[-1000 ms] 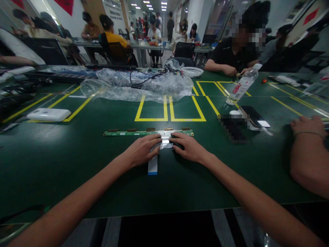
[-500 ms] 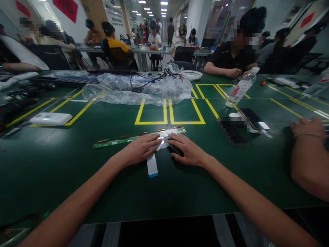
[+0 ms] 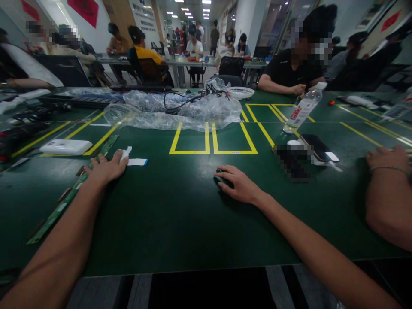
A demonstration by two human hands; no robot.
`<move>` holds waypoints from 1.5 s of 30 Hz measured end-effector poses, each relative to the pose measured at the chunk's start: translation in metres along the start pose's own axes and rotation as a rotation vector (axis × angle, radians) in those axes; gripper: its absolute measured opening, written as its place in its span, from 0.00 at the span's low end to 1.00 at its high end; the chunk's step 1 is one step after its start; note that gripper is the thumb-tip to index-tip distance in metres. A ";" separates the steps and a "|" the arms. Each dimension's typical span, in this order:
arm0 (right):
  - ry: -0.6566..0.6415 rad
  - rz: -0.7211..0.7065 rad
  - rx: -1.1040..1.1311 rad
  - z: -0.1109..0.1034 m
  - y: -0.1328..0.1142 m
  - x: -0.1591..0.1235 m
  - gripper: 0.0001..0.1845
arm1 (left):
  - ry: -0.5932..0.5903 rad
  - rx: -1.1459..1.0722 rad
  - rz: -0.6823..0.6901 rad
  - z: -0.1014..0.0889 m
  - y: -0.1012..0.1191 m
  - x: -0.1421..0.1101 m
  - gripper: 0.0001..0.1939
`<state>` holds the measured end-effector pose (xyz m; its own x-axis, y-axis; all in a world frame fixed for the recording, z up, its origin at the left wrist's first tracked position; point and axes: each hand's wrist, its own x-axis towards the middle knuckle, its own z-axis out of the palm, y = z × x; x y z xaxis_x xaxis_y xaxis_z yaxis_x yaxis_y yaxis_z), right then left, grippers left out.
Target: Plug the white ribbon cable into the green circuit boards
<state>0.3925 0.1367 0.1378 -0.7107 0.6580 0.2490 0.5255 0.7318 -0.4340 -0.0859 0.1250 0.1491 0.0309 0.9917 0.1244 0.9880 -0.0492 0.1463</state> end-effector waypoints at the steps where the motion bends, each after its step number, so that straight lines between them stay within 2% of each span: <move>1: 0.000 0.000 -0.001 0.000 0.000 0.000 0.21 | 0.055 0.019 -0.083 0.003 0.001 -0.001 0.40; 3: 0.002 -0.001 -0.007 -0.001 -0.001 0.001 0.21 | 0.103 0.072 -0.241 0.011 0.003 0.000 0.43; 4: 0.005 -0.001 -0.013 -0.001 -0.001 0.001 0.21 | 0.085 0.089 -0.278 0.014 0.006 0.003 0.45; 7: 0.011 0.003 -0.027 0.000 -0.001 0.002 0.20 | -0.038 0.084 -0.198 0.025 0.031 0.014 0.42; 10: 0.019 0.005 -0.014 0.001 -0.002 0.003 0.20 | -0.113 0.059 0.032 0.037 0.087 0.016 0.32; 14: -0.007 -0.047 -0.024 0.004 -0.007 0.002 0.23 | -0.173 0.035 0.525 0.051 0.178 -0.004 0.28; 16: -0.061 -0.070 -0.050 0.006 -0.010 0.002 0.25 | -0.155 0.012 0.651 0.052 0.207 -0.014 0.27; 18: -0.116 -0.068 -0.073 0.006 -0.013 0.002 0.26 | -0.142 -0.002 0.671 0.051 0.217 -0.018 0.26; 20: -0.145 -0.059 -0.079 0.005 -0.015 0.002 0.25 | -0.138 0.004 0.585 0.046 0.206 -0.013 0.28; 22: -0.152 -0.058 -0.067 0.003 -0.015 0.002 0.24 | -0.110 0.043 0.400 0.040 0.179 -0.002 0.30; 25: -0.134 -0.078 -0.037 -0.001 -0.014 0.001 0.22 | -0.024 0.145 -0.006 0.030 0.118 0.013 0.36; 27: -0.118 -0.089 -0.028 -0.003 -0.013 0.001 0.20 | -0.010 0.162 -0.264 0.024 0.073 0.016 0.41; 29: -0.112 -0.077 -0.034 -0.003 -0.013 0.000 0.19 | -0.047 0.121 -0.441 0.021 0.037 0.015 0.48; 31: -0.111 -0.051 -0.049 -0.002 -0.014 -0.001 0.21 | -0.093 0.070 -0.538 0.022 0.015 0.013 0.56; 34: -0.118 -0.026 -0.065 0.002 -0.014 -0.001 0.27 | -0.106 0.021 -0.547 0.028 0.009 0.013 0.63; 38: -0.153 -0.021 -0.076 0.004 -0.014 0.000 0.28 | -0.034 -0.013 -0.460 0.032 0.014 0.017 0.60; 40: -0.159 -0.021 -0.078 0.004 -0.014 0.000 0.27 | 0.024 -0.012 -0.511 0.029 0.007 0.018 0.59; 42: -0.155 -0.023 -0.076 0.002 -0.013 0.000 0.27 | 0.049 -0.019 -0.633 0.026 -0.003 0.018 0.60; 45: -0.149 -0.023 -0.076 0.001 -0.013 0.000 0.27 | -0.016 0.012 -0.728 0.024 -0.010 0.016 0.61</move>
<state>0.3854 0.1270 0.1427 -0.7814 0.6115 0.1243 0.5381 0.7612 -0.3618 -0.0917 0.1444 0.1261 -0.6328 0.7742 -0.0152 0.7605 0.6251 0.1758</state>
